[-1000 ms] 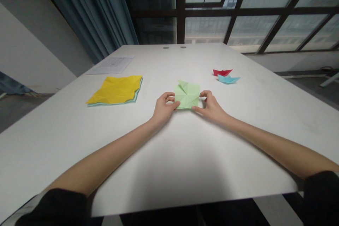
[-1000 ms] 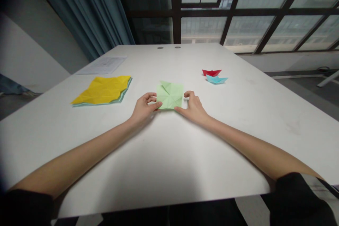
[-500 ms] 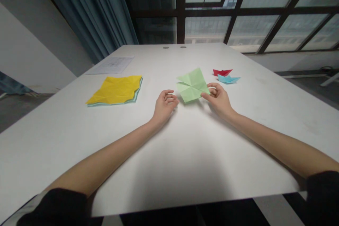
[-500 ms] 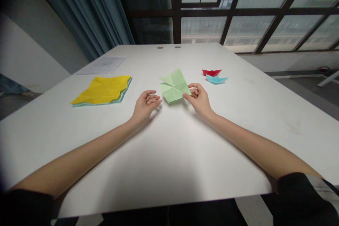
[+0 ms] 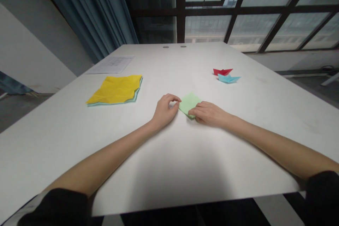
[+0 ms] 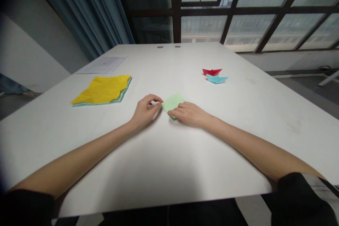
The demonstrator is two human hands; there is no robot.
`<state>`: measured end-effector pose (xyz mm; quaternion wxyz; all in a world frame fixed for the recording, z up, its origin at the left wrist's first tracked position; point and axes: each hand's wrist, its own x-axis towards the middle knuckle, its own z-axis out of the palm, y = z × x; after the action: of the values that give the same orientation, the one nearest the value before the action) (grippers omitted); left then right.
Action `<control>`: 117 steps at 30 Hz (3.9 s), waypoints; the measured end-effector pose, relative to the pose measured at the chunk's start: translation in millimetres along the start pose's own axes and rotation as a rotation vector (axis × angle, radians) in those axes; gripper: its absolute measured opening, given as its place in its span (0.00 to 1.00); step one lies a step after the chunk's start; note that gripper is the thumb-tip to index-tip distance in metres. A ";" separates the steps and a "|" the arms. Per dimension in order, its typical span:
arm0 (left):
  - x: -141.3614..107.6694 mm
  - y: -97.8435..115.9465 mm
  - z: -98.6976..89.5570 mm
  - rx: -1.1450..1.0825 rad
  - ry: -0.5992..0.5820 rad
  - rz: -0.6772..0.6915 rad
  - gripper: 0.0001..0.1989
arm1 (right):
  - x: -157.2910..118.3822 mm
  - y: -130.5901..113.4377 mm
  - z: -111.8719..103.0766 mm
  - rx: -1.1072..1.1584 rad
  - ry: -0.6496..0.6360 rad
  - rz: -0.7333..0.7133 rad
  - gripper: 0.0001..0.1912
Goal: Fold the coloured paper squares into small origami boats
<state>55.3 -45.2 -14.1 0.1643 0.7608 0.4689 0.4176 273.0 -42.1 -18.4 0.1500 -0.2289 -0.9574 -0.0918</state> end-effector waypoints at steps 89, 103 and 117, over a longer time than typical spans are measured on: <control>0.7 -3.6 -4.7 0.622 -0.447 0.355 0.12 | 0.5 0.4 5.2 0.297 0.044 0.106 0.14; -3.1 14.7 -2.9 0.778 -0.489 0.318 0.11 | 3.5 -6.2 -8.4 0.331 -0.009 0.038 0.08; -0.5 -1.4 5.5 0.249 -0.282 -0.054 0.10 | 2.6 -5.9 1.0 0.226 0.011 0.049 0.09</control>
<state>58.7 -44.1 -18.5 0.1440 0.8134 0.5095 0.2408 267.8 -46.0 -19.1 0.1823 -0.2333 -0.9550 0.0191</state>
